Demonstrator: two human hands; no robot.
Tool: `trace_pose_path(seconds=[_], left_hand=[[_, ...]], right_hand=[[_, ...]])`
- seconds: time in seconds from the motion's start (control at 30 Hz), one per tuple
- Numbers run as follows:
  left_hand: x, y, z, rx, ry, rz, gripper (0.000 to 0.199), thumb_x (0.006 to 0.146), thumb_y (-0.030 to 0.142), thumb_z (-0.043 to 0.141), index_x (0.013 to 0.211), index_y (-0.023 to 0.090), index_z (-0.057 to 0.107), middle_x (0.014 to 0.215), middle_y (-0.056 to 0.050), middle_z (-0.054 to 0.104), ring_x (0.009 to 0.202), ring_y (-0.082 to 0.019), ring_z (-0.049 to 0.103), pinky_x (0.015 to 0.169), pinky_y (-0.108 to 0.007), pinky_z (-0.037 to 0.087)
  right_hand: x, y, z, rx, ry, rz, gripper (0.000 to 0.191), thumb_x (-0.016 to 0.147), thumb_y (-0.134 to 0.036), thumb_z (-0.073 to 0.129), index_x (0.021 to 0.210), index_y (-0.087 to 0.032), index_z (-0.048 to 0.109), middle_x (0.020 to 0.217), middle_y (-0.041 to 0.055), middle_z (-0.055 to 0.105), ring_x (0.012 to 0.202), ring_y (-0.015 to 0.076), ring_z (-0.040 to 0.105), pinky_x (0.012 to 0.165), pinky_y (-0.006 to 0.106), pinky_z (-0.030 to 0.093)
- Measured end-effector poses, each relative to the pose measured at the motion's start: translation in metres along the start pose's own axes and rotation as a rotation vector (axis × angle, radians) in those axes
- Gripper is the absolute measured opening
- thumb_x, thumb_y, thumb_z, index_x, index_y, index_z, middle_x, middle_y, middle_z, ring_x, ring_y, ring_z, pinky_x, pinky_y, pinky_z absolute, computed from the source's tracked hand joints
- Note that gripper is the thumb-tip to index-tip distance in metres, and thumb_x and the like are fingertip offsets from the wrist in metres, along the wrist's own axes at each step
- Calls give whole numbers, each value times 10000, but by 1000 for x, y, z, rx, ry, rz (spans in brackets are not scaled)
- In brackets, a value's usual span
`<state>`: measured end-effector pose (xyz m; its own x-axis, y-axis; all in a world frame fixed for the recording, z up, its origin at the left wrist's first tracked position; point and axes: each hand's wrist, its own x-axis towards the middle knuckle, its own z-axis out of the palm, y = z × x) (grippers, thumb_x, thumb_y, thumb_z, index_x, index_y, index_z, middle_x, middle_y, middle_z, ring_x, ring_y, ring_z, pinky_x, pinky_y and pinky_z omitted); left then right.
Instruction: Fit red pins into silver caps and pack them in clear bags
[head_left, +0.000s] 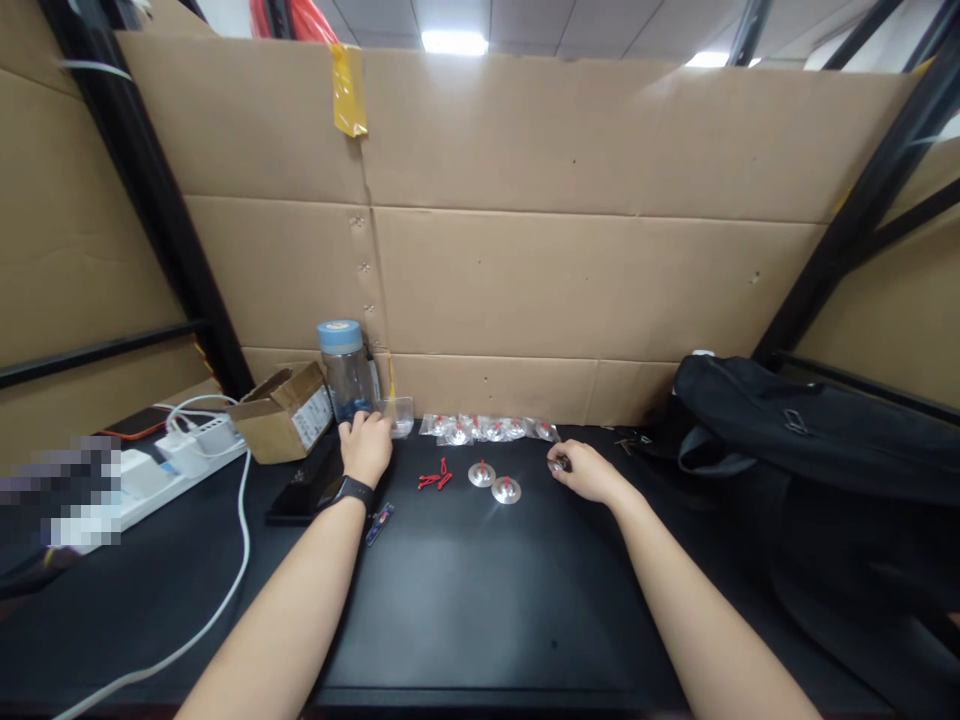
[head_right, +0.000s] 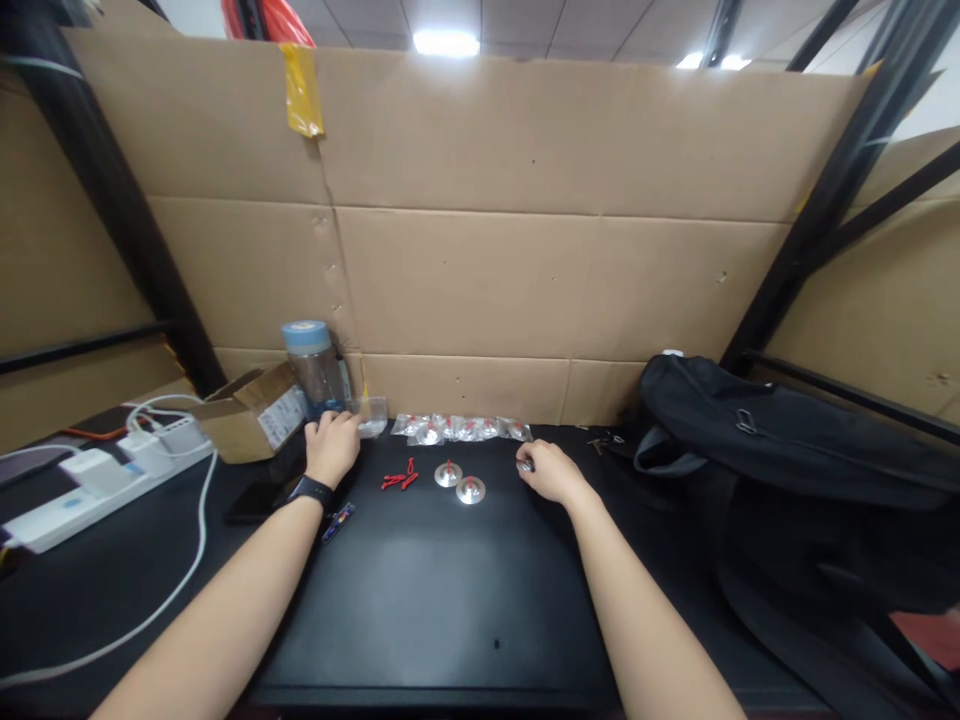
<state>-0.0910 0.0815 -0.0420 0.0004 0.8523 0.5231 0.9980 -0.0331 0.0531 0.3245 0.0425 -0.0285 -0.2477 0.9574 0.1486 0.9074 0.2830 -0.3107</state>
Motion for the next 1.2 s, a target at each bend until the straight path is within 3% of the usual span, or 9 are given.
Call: trace_pose_path(seconds=[0.1,0.27,0.47,0.6,0.7,0.83,0.93,1.1,1.2], left_hand=[[3,1,-4,-12,18,-16,338,981,233,393,982,221,731,1130,-129,706,1129,-324,476,902,-500,286],[2,17,-29,-72,120,10,358,1025,304,363,1058,238,714,1124,-115,711,1126,-308,479,921,-490,270],[-13,70,-58,-236,162,299,300,1034,348,425,1121,288,706,1138,-91,702,1165,-290,489,955,-474,257],[-26,110,-54,-293,79,534,254,1025,291,471,1134,296,701,1107,-87,709,1170,-280,504,963,-474,262],[-32,127,-44,-333,-16,660,258,1016,289,501,1208,306,672,1111,-82,706,1183,-272,506,984,-458,279],[-34,126,-37,-445,-153,726,423,986,335,564,1407,338,517,1233,-67,664,1193,-253,520,1005,-419,316],[-35,118,-39,-529,-155,648,503,928,361,644,1402,291,491,1314,-81,601,1223,-261,514,1014,-403,342],[-34,109,-39,-471,-140,669,166,944,248,591,1094,255,661,1070,-50,628,1071,-233,556,935,-363,383],[-33,108,-35,-408,-140,708,213,973,221,534,1110,264,691,1006,-58,621,1004,-225,557,883,-353,388]], right_hand=[[-1,-1,-1,-16,-4,4,185,810,-183,660,986,-208,715,1006,76,676,921,213,645,846,297,473],[-2,-16,-4,37,123,-100,293,804,-204,702,1097,-198,705,1176,112,643,1121,267,585,996,383,441],[-10,-60,4,293,-10,-341,321,809,-333,768,1104,-225,706,1007,51,667,893,189,632,824,298,507],[-12,-77,14,249,-38,-419,140,871,-210,690,1002,-228,735,914,30,671,816,165,625,790,274,489],[-12,-77,15,204,-45,-436,154,862,-111,654,934,-213,745,878,26,694,778,158,631,782,266,481],[-11,-72,8,178,-44,-430,170,833,-69,662,864,-205,759,862,29,725,794,167,651,789,263,476],[-10,-70,6,199,-47,-424,166,809,-67,687,858,-207,762,858,23,743,771,161,657,752,247,471],[-8,-73,14,206,13,-379,180,812,-64,673,857,-215,758,821,12,746,751,158,665,742,240,459],[-9,-76,15,197,19,-346,175,822,-73,664,841,-220,755,811,6,751,734,152,671,721,233,449]])
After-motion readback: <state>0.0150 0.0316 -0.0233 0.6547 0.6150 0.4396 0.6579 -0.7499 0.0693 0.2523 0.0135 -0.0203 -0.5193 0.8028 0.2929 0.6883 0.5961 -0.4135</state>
